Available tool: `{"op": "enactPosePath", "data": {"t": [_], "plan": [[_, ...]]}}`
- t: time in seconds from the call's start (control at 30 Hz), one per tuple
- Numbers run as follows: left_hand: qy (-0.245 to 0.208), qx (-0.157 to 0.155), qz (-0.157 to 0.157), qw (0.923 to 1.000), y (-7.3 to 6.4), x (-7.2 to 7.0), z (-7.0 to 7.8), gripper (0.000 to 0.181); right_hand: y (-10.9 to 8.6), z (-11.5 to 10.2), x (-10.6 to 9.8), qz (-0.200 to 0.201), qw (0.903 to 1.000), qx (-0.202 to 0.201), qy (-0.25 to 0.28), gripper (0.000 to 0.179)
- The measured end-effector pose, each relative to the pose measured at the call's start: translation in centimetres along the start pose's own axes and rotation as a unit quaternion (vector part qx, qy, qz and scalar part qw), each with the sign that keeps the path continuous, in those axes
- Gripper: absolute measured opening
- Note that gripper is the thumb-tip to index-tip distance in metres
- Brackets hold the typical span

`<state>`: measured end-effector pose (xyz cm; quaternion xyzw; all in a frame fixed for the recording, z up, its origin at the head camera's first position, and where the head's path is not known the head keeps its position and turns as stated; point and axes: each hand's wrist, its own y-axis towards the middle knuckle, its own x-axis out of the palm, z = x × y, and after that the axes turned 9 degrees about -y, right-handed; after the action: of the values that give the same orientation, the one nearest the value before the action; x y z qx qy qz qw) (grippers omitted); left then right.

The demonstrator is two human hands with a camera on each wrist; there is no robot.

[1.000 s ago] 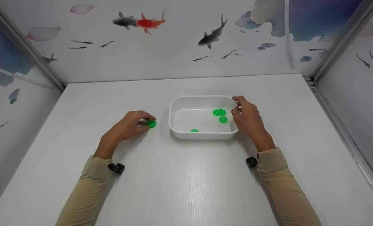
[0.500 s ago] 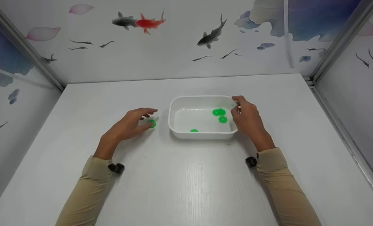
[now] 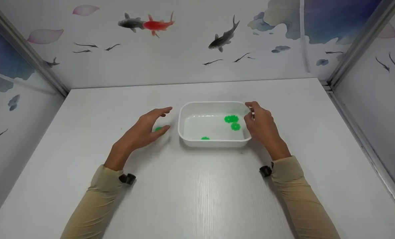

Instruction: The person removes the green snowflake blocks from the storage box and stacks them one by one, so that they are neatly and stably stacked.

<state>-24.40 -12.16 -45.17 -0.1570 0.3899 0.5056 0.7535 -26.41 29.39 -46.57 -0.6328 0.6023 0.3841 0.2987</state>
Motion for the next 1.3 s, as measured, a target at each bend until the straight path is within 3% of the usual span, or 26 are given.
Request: {"op": "enactPosePath", "data": {"t": [0.5, 0.77, 1.3], "plan": [[-0.004, 0.053, 0.012, 0.9985, 0.0, 0.0, 2.2, 0.057, 0.0, 0.0, 0.1, 0.001, 1.0, -0.003, -0.001, 0.05], [-0.008, 0.06, 0.032, 0.9976, -0.1, -0.6, 3.3, 0.056, 0.0, 0.1, 0.2, 0.007, 0.9999, -0.009, -0.007, 0.049], [-0.026, 0.089, 0.012, 0.9956, 2.7, 2.3, 4.6, 0.052, 0.0, 0.1, 0.2, 0.006, 1.0, 0.002, -0.003, 0.049]]}}
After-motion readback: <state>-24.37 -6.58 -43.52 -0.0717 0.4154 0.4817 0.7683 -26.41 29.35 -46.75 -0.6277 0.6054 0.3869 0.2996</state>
